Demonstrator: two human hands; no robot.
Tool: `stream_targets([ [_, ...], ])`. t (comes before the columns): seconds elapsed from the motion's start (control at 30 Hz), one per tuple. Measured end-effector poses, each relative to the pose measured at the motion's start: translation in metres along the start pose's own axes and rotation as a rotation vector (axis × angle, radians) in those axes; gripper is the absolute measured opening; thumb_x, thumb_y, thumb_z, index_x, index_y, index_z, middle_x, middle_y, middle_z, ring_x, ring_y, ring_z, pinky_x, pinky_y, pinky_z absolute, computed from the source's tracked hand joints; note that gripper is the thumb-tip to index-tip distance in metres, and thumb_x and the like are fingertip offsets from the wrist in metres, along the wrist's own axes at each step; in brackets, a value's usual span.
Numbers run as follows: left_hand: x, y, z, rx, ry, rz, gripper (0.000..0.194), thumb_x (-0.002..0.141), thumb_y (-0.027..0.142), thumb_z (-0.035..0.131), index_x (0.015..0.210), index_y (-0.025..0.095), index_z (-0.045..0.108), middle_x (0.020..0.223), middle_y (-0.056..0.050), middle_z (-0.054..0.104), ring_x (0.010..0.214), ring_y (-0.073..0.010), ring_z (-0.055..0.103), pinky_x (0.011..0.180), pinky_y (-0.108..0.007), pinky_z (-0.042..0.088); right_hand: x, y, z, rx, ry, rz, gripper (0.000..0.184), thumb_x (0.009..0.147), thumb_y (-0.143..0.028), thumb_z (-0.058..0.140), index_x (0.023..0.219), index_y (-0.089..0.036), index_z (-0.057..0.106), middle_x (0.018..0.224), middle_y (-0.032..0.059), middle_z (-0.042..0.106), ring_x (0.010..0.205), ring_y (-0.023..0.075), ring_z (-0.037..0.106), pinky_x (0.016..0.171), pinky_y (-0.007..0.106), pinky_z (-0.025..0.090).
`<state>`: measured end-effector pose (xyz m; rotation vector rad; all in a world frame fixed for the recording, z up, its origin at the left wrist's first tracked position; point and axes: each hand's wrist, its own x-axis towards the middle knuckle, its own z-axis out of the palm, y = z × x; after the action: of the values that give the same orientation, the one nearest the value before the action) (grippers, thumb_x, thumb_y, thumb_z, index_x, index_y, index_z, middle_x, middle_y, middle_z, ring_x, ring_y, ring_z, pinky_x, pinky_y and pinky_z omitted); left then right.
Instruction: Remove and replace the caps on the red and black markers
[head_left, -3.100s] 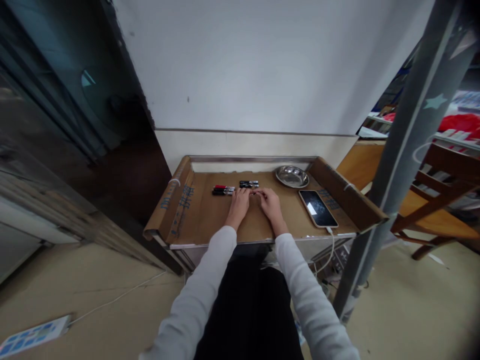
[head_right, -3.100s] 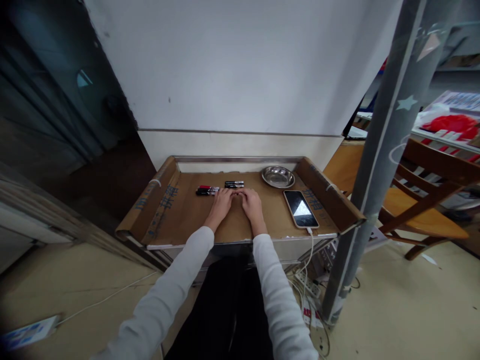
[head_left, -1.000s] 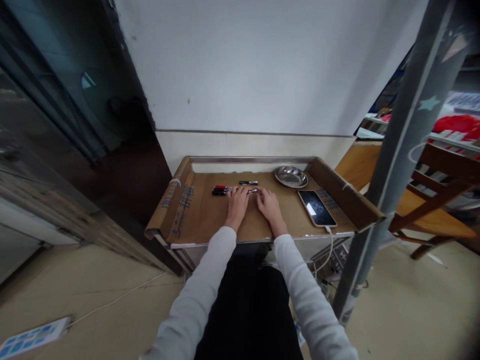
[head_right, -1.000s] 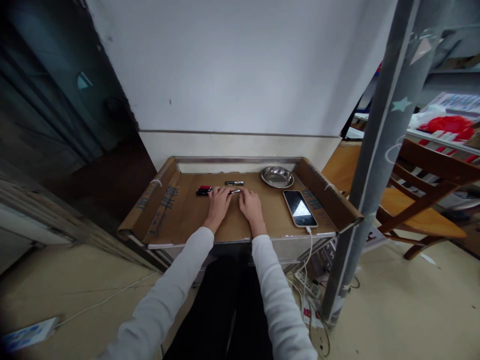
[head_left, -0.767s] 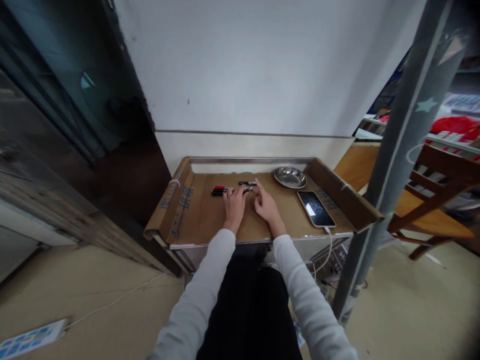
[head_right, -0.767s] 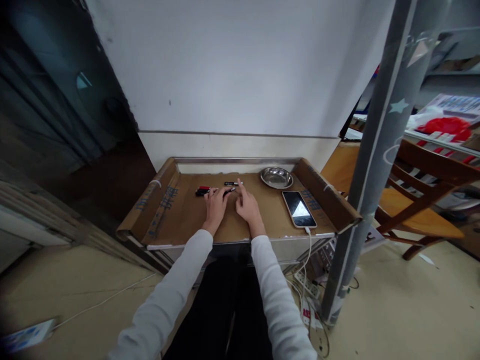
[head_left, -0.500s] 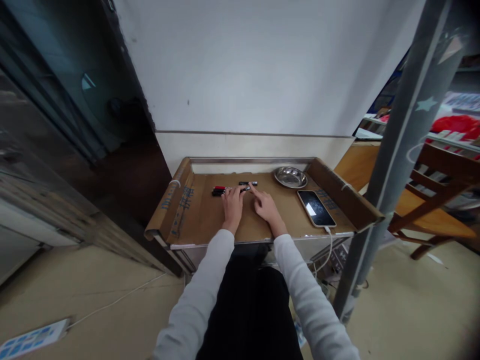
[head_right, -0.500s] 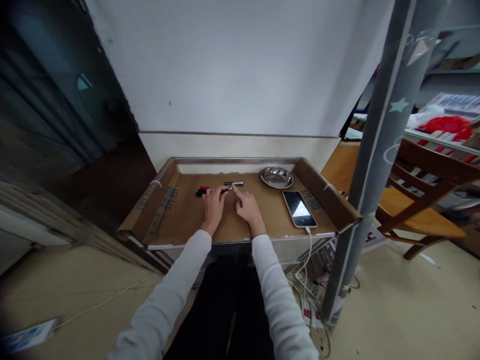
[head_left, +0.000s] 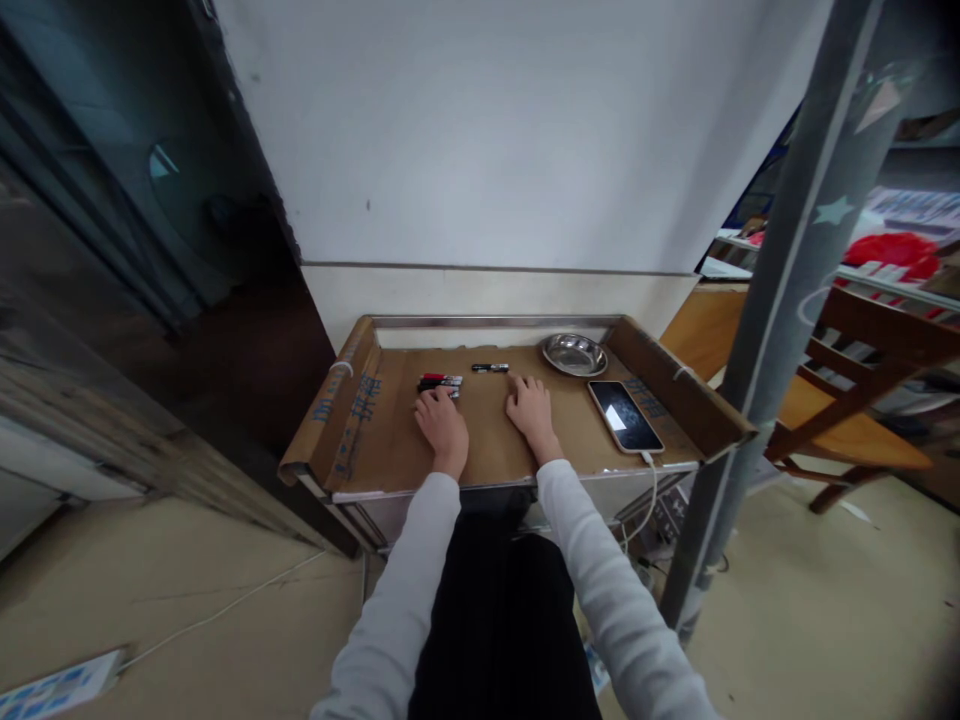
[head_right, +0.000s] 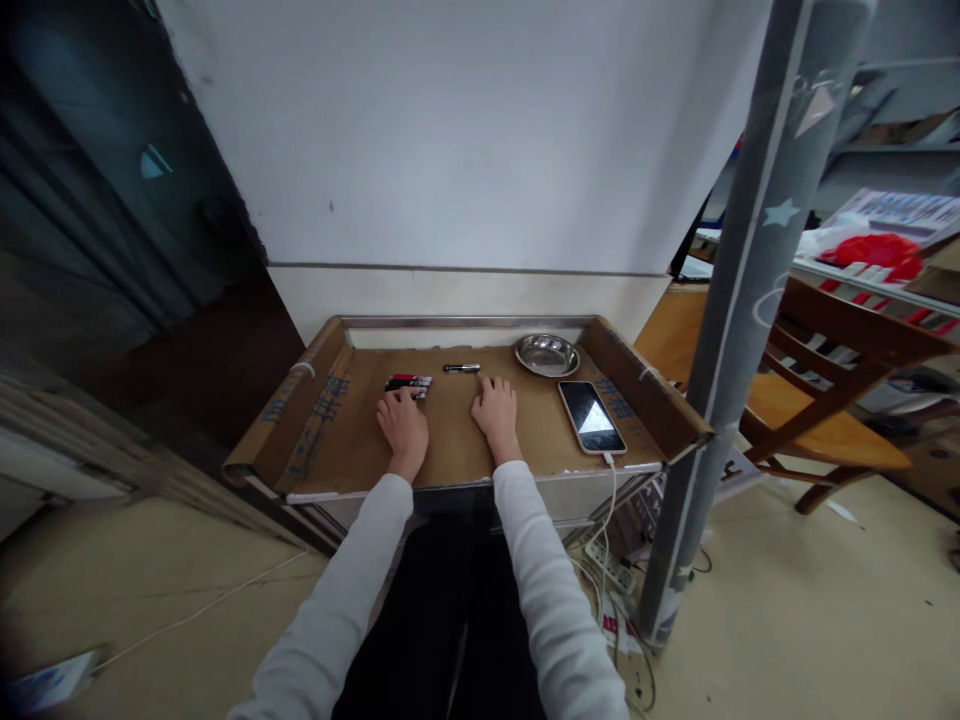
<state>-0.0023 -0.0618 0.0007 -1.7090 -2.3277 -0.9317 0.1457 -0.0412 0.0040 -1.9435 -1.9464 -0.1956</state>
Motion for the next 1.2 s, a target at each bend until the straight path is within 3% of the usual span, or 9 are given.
stream_targets([
  [0.3,0.007,0.009,0.008,-0.025,-0.033,0.06,0.031,0.083,0.008,0.033,0.109,0.012,0.048,0.113,-0.017,0.046,0.101,-0.0262,0.048,0.084,-0.038,0.039,0.017,0.003,0.002,-0.048,-0.02,-0.016,0.044,0.086,-0.026,0.04,0.13,-0.031,0.044,0.109,0.0115,0.049,0.098,0.0246,0.044,0.079,0.034,0.035],
  [0.5,0.008,0.029,0.011,-0.045,-0.073,0.382,0.029,0.086,0.012,0.032,0.106,0.016,0.051,0.108,-0.012,0.052,0.101,-0.0243,0.048,0.087,-0.036,0.036,0.018,0.006,0.004,-0.004,-0.001,-0.04,0.036,0.085,-0.024,0.041,0.119,-0.027,0.054,0.107,0.011,0.05,0.099,0.0237,0.044,0.081,0.033,0.035],
  [0.6,0.017,0.044,0.019,-0.03,-0.09,0.465,0.029,0.087,0.013,0.031,0.106,0.016,0.053,0.104,-0.012,0.056,0.1,-0.0241,0.049,0.087,-0.037,0.035,0.018,0.007,0.004,0.01,0.023,-0.038,0.033,0.084,-0.019,0.041,0.113,-0.021,0.056,0.106,0.0113,0.052,0.098,0.0232,0.044,0.082,0.032,0.034],
  [0.73,0.029,0.056,0.035,0.011,-0.104,0.425,0.03,0.085,0.012,0.033,0.107,0.013,0.053,0.104,-0.013,0.057,0.101,-0.0244,0.049,0.087,-0.038,0.035,0.018,0.008,0.004,0.015,0.035,-0.02,0.032,0.084,-0.017,0.04,0.112,-0.018,0.055,0.105,0.0119,0.052,0.098,0.0228,0.045,0.083,0.032,0.033],
  [0.9,0.034,0.055,0.046,0.032,-0.104,0.423,0.028,0.086,0.013,0.032,0.102,0.012,0.056,0.105,-0.014,0.057,0.1,-0.0246,0.049,0.086,-0.039,0.035,0.018,0.008,0.006,0.014,0.046,-0.024,0.035,0.084,-0.018,0.042,0.116,-0.02,0.053,0.106,0.0117,0.052,0.099,0.0233,0.044,0.083,0.032,0.032],
  [1.07,0.033,0.052,0.042,0.032,-0.119,0.368,0.027,0.089,0.019,0.034,0.101,0.012,0.057,0.103,-0.014,0.057,0.1,-0.0257,0.048,0.086,-0.04,0.035,0.018,0.008,0.008,0.009,0.037,-0.033,0.03,0.088,-0.024,0.038,0.111,-0.021,0.056,0.105,0.0115,0.051,0.098,0.0231,0.044,0.082,0.033,0.032],
  [1.2,0.028,0.046,0.033,0.042,-0.051,0.309,0.029,0.089,0.027,0.035,0.1,0.012,0.057,0.103,-0.014,0.057,0.101,-0.0267,0.047,0.088,-0.042,0.034,0.018,0.007,0.007,0.02,0.034,-0.034,0.029,0.088,-0.028,0.039,0.107,-0.021,0.058,0.104,0.0108,0.052,0.098,0.0228,0.043,0.082,0.032,0.031],
])
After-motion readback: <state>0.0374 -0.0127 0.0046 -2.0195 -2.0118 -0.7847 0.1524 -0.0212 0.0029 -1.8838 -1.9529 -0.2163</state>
